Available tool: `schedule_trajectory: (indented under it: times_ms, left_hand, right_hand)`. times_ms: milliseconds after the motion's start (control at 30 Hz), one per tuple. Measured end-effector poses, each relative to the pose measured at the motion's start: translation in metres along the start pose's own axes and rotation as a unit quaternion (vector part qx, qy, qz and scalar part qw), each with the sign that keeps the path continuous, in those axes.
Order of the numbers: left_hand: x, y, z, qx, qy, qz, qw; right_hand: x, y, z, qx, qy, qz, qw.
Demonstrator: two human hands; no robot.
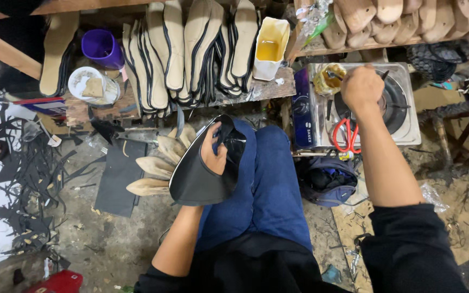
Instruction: The person applies glue to the edges of a black shoe sole using a small metal tool, then presses the sole onto a beige insole. The person repeats this process on multiple soles, placing finished units on a nearby shelf.
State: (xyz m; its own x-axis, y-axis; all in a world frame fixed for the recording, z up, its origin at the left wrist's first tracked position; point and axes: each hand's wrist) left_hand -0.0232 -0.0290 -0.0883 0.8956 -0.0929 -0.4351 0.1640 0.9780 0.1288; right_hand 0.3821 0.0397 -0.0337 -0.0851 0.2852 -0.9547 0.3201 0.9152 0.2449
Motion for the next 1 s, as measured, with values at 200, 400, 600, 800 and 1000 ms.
schedule_trajectory:
  times_ms: [200,400,600,800,1000]
  left_hand:
    - [0.001,0.004,-0.002,-0.022,-0.020,0.016,0.999]
    - [-0.001,0.008,-0.014,-0.004,-0.009,0.035,0.999]
    - [0.005,0.013,-0.016,0.007,-0.028,0.034,0.999]
    - [0.005,0.008,-0.021,-0.055,-0.110,-0.013,0.992]
    - [0.006,0.005,-0.039,-0.042,-0.115,0.021,0.992]
  right_hand:
    - [-0.028,0.010,0.023,0.001,0.018,-0.043,0.999]
    - [-0.059,-0.038,0.034,-0.016,-0.004,0.002,1.000]
    - [-0.158,-0.095,0.013,-0.087,0.326,0.182,0.923]
    - [-0.183,-0.135,-0.065,0.002,0.480,0.143,0.865]
    - [-0.085,-0.192,-0.152,-0.062,0.448,-0.040,0.891]
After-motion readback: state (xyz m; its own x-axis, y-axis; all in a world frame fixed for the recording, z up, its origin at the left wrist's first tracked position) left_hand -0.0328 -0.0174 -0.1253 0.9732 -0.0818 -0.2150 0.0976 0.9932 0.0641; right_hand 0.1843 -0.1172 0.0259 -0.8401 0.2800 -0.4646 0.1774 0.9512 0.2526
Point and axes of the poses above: each hand's wrist, its own y-axis towards the middle knuckle, its own x-axis out of the palm, z = x × y, and after that the axes turned 9 degrees about y, right-handed
